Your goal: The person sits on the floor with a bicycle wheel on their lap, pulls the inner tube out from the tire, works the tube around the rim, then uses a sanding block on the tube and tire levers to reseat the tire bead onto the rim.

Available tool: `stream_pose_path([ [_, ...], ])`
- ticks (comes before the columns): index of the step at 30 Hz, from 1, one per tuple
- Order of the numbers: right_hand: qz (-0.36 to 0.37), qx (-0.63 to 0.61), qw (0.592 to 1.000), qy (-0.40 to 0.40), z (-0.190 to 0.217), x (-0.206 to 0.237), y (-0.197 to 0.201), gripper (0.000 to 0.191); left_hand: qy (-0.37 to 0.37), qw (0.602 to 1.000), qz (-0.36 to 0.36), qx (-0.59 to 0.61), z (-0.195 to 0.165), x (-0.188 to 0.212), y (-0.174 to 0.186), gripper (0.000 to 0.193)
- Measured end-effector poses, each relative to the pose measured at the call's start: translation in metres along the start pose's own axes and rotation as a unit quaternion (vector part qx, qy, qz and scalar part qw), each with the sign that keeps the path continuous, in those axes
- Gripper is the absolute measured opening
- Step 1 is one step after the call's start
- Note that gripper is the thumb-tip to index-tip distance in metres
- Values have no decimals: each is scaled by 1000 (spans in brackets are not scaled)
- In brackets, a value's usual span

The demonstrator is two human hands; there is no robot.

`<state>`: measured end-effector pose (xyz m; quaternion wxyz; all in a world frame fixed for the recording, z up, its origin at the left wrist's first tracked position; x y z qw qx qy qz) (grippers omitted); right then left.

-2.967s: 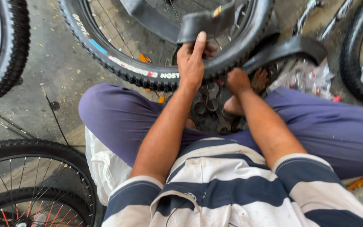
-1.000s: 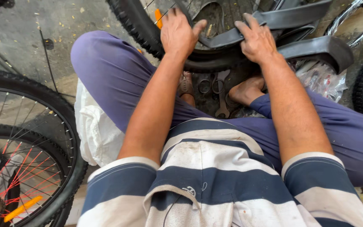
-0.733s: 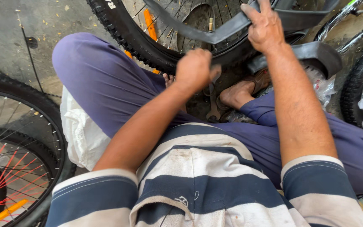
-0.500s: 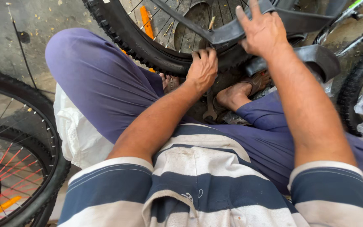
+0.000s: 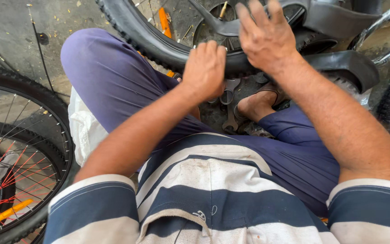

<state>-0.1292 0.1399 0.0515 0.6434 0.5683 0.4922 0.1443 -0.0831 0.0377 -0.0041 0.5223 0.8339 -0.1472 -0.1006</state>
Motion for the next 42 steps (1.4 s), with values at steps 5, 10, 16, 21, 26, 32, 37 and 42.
stream_pose_path([
  [5, 87, -312, 940, -110, -21, 6, -30, 27, -54, 998, -30, 28, 3, -13, 38, 52],
  [10, 141, -433, 864, -214, -25, 52, -55, 23, -170, 984, 55, 15, 6, -33, 40, 50],
  [16, 199, -443, 839, -244, -15, 67, -66, 26, -206, 947, 243, -26, 18, -24, 1, 56],
  [21, 317, -391, 824, -259, -3, 84, -78, 24, -90, 958, 261, 72, 30, 0, -23, 26],
  [26, 423, -380, 778, -267, 19, 103, -94, 25, -175, 976, 112, 73, 23, 8, -31, 17],
  [32, 260, -365, 875, -185, 53, 81, -71, 80, -155, 959, 232, 54, 31, 22, -66, 12],
  [37, 254, -305, 900, -181, 70, 84, -78, 60, -128, 926, 346, 76, 37, 16, -82, 30],
  [42, 211, -341, 866, -299, 75, 96, -79, 43, 26, 954, 187, 232, 62, -34, -67, 21],
])
Point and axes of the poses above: each hand's wrist, its own x-axis away from the middle knuckle, its own y-axis out of the back of the hand, z = x × y, the point moved 8 cm from there along -x, towards the middle knuckle, and after that the axes turned 13 degrees about -z, right-handed, at the moved point
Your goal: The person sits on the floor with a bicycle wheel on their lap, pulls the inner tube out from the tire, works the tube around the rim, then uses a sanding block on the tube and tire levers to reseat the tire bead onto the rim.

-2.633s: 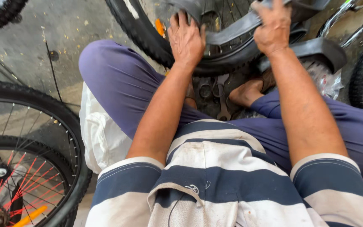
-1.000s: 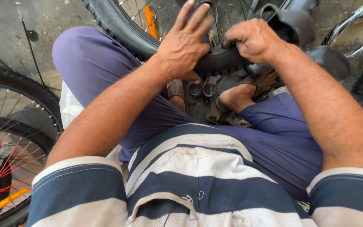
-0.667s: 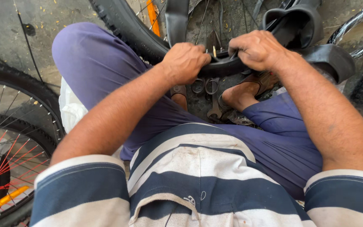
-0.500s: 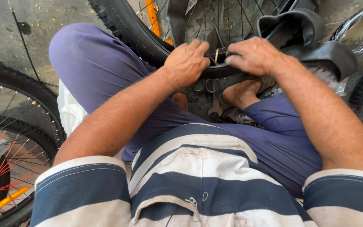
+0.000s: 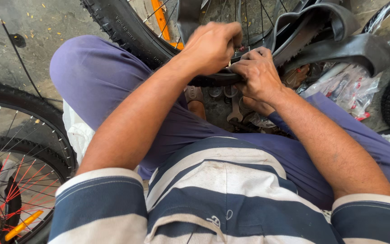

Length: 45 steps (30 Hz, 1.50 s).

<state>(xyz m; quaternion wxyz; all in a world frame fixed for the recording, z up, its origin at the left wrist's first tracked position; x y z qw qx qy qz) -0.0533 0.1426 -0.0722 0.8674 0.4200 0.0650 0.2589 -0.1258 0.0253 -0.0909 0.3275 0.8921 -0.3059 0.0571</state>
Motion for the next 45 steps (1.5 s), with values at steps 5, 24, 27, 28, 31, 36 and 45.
stream_pose_path([
  [5, 3, 21, 999, -45, -5, 4, -10, 45, -2, 959, 95, -266, 11, 2, -34, 21],
  [24, -140, 60, 986, -71, 14, 6, -16, 27, -14, 957, 133, -257, 43, -8, -74, 26],
  [27, -156, 86, 981, -78, 17, 9, -16, 27, -6, 956, 142, -255, 46, -8, -75, 26],
  [28, -158, 82, 981, -79, 18, 9, -15, 27, -5, 957, 139, -256, 46, -8, -75, 27],
  [31, -164, 75, 981, -78, 20, 8, -11, 29, -4, 957, 129, -258, 47, -10, -72, 27],
  [36, -165, 70, 980, -81, 19, 6, -8, 24, 15, 954, 158, -253, 49, -13, -71, 27],
  [45, -180, 105, 977, -48, 14, 6, -11, 26, 0, 956, 169, -239, 37, -15, -61, 26],
])
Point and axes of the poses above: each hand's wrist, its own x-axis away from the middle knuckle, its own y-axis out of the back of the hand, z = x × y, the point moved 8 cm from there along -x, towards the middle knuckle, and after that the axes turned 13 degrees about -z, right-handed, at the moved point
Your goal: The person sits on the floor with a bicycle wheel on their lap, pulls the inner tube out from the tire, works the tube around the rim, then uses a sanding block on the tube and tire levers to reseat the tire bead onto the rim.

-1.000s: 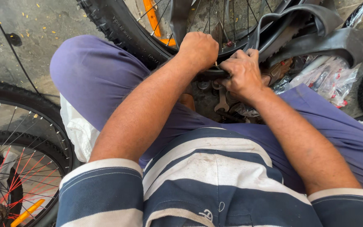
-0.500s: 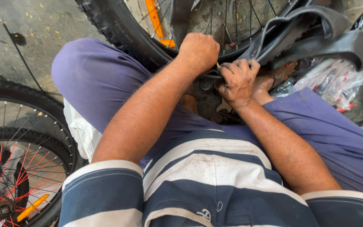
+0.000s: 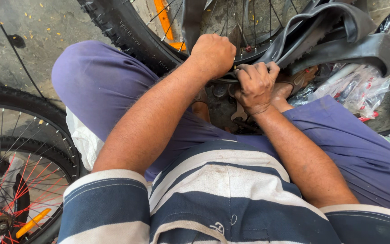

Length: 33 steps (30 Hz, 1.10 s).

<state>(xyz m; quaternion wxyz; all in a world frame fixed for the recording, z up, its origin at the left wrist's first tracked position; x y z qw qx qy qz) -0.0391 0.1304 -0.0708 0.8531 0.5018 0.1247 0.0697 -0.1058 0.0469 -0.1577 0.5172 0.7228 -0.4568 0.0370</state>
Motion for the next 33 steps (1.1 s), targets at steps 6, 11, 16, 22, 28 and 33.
stream_pose_path([
  [6, 32, 78, 996, 23, -18, -1, -8, 17, -17, 1000, 3, 15, -6, -1, 5, 24],
  [11, -32, 70, 996, 45, -22, -4, 0, 18, -28, 999, -34, 22, -10, -5, 12, 23],
  [16, -37, 57, 997, 44, -25, -14, -2, 24, -27, 1000, -2, 15, -8, -3, 20, 22],
  [22, -23, -41, 998, 41, -19, -36, 22, 44, 25, 999, -21, 16, -2, 9, 52, 77],
  [28, -9, -5, 996, 90, -26, -35, 95, 52, 7, 996, -75, -51, -24, 41, 71, 90],
  [33, 153, 42, 971, -181, -111, 10, 93, 19, 36, 988, -129, -76, -38, 58, 77, 75],
])
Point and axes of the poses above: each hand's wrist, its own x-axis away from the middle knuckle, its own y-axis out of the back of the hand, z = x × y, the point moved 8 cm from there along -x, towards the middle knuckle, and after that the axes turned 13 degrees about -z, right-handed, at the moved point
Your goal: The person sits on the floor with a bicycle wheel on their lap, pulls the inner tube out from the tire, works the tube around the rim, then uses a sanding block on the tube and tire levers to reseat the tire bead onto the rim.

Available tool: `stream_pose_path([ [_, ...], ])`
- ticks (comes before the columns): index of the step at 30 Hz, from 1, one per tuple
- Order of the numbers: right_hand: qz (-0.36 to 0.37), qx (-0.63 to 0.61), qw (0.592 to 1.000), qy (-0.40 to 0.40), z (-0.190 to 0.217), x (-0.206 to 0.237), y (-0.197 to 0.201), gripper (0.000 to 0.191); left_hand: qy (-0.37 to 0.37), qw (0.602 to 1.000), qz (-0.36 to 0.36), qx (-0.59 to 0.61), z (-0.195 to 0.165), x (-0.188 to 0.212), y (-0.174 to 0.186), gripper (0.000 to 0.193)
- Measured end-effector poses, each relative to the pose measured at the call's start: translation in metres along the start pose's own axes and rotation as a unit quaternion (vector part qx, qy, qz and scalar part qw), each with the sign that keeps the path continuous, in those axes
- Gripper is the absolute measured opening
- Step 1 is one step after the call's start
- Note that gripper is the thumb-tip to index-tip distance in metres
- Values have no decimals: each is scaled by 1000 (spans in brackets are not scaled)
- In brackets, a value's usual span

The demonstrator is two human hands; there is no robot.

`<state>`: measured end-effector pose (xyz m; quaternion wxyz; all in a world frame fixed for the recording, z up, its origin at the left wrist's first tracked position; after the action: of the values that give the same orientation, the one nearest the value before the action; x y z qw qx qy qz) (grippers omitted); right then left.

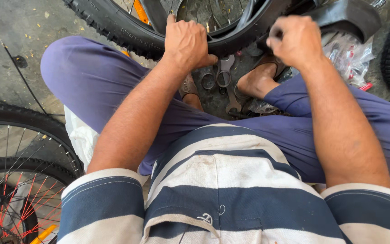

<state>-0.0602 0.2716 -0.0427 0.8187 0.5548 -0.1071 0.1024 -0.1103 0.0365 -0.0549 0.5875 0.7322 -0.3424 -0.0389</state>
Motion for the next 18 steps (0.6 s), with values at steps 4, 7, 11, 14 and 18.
stream_pose_path([
  [4, -10, -22, 995, 95, -3, 19, -56, 22, 17, 1000, -13, -15, 0, 7, -1, 66],
  [7, 44, 89, 995, 26, -18, 17, -107, 18, 22, 999, -39, -21, -2, 12, -3, 65],
  [11, -21, 117, 989, 83, 3, -3, -116, 18, 9, 996, -83, -26, -4, 11, -9, 56],
  [14, -11, 146, 986, 80, 7, -14, -117, 17, 12, 999, 7, -38, 3, 6, -34, 23],
  [18, 59, 196, 973, 111, 6, -15, -131, 17, -23, 999, -23, -38, 7, -1, -47, 17],
])
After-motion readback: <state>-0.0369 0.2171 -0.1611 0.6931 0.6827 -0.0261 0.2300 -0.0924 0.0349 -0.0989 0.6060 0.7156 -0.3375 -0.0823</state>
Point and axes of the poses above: each hand's wrist, its own x-axis away from the middle knuckle, its own y-axis out of the back of the hand, z = x × y, the point moved 8 cm from there along -x, towards the middle knuckle, and after that the axes turned 13 degrees about -z, right-handed, at the moved point
